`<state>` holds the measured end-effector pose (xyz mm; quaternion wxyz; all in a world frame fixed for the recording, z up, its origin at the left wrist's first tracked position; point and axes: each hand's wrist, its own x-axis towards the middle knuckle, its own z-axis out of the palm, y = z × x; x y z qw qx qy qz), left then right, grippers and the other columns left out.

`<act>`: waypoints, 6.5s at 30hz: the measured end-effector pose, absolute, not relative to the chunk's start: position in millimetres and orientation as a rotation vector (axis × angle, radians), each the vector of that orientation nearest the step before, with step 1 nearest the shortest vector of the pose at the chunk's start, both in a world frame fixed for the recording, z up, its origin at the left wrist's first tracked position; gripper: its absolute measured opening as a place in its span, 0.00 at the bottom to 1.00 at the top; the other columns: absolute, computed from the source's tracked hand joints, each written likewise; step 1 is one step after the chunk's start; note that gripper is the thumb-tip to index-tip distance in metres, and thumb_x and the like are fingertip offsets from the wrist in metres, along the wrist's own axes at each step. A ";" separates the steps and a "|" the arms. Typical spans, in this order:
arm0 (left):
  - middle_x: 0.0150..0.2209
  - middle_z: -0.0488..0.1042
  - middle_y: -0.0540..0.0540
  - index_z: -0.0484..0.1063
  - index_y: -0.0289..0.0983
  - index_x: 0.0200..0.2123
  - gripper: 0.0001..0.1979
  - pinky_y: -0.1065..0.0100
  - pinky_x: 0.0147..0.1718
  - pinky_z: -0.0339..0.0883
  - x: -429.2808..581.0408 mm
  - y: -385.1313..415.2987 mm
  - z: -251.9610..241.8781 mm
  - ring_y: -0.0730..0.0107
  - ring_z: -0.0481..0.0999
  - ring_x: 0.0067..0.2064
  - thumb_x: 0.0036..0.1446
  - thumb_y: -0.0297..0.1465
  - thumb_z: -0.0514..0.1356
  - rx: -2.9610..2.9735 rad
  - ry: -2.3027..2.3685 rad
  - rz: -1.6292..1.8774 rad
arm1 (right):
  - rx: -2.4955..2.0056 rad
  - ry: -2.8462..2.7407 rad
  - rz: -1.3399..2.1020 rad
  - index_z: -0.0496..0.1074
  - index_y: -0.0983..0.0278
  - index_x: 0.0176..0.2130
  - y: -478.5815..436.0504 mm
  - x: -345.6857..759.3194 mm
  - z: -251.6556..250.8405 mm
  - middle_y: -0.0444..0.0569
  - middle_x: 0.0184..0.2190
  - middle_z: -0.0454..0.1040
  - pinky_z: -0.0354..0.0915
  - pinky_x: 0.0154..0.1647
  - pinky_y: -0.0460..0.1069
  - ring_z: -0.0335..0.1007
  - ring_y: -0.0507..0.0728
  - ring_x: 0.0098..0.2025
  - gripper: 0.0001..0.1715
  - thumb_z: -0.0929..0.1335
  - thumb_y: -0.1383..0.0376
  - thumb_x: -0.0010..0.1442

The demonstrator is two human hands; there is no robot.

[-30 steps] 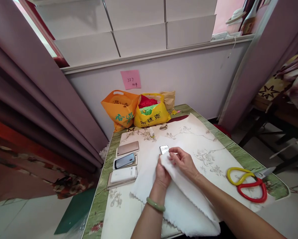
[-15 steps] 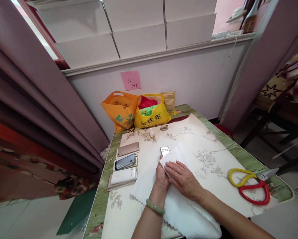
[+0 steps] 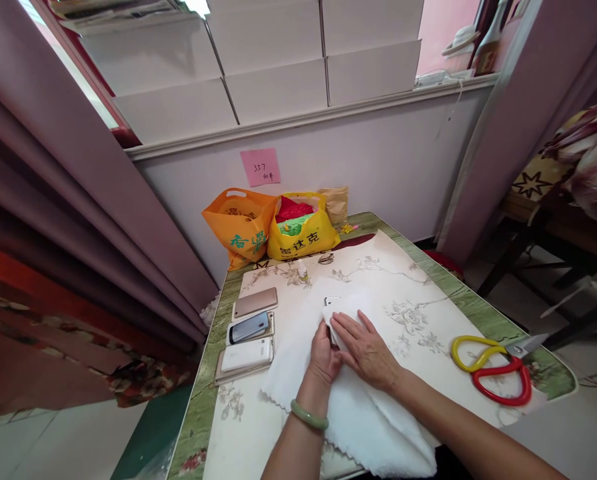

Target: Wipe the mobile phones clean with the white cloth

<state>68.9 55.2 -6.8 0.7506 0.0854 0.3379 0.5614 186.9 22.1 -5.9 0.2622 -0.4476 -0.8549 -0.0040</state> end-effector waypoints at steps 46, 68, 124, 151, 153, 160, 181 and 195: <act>0.46 0.78 0.39 0.76 0.32 0.44 0.15 0.65 0.53 0.67 62.3 56.1 -14.4 0.62 0.76 0.51 0.60 0.36 0.57 0.103 0.653 1.110 | -1.104 -2.434 -0.075 0.46 0.55 0.68 29.6 198.7 2.6 0.46 0.64 0.59 0.34 0.68 0.65 0.51 0.59 0.67 0.33 0.58 0.55 0.69; 0.48 0.77 0.41 0.76 0.34 0.44 0.13 0.65 0.55 0.65 63.6 55.1 -13.7 0.63 0.74 0.54 0.60 0.32 0.56 0.139 0.669 1.150 | -1.245 -2.371 -0.141 0.48 0.56 0.68 41.1 193.8 -0.5 0.48 0.65 0.58 0.27 0.67 0.68 0.48 0.62 0.68 0.33 0.58 0.54 0.68; 0.56 0.72 0.41 0.71 0.39 0.55 0.24 0.59 0.59 0.60 67.6 48.1 -8.5 0.57 0.69 0.59 0.57 0.40 0.61 0.387 0.599 1.239 | -0.984 -2.483 -0.221 0.50 0.55 0.67 -3.5 214.2 0.2 0.43 0.65 0.57 0.30 0.69 0.65 0.46 0.61 0.69 0.33 0.60 0.53 0.68; 0.46 0.78 0.43 0.77 0.35 0.43 0.16 0.66 0.50 0.64 70.6 48.7 -10.4 0.65 0.75 0.47 0.51 0.34 0.67 0.482 0.657 1.219 | -1.254 -2.208 -0.244 0.52 0.54 0.67 49.4 210.8 13.3 0.44 0.64 0.60 0.31 0.69 0.66 0.48 0.60 0.68 0.28 0.57 0.59 0.70; 0.46 0.78 0.42 0.77 0.34 0.43 0.16 0.67 0.51 0.65 69.9 48.4 -10.7 0.65 0.75 0.48 0.52 0.35 0.67 0.457 0.659 1.210 | -1.307 -2.177 -0.206 0.50 0.55 0.67 47.4 204.8 9.9 0.45 0.65 0.57 0.33 0.69 0.65 0.47 0.60 0.68 0.29 0.56 0.60 0.70; 0.42 0.79 0.42 0.76 0.33 0.43 0.16 0.64 0.50 0.67 63.5 52.8 -14.3 0.66 0.78 0.42 0.54 0.37 0.64 0.250 0.635 1.192 | -1.163 -2.390 -0.097 0.45 0.58 0.69 -9.1 202.5 -10.0 0.46 0.66 0.56 0.35 0.69 0.66 0.44 0.61 0.69 0.34 0.59 0.58 0.68; 0.49 0.77 0.38 0.73 0.32 0.49 0.23 0.58 0.58 0.63 60.2 49.7 -4.8 0.56 0.74 0.54 0.56 0.42 0.61 0.158 0.625 1.088 | -1.139 -2.444 -0.124 0.45 0.57 0.68 -14.9 197.3 -5.5 0.47 0.65 0.58 0.27 0.68 0.69 0.47 0.62 0.68 0.35 0.60 0.53 0.68; 0.49 0.77 0.43 0.76 0.36 0.45 0.14 0.65 0.54 0.66 60.3 55.0 -15.7 0.62 0.74 0.53 0.57 0.34 0.61 0.148 0.703 1.278 | -1.359 -2.258 0.017 0.31 0.62 0.70 9.2 184.0 -0.9 0.54 0.68 0.47 0.41 0.68 0.64 0.46 0.58 0.69 0.37 0.54 0.58 0.70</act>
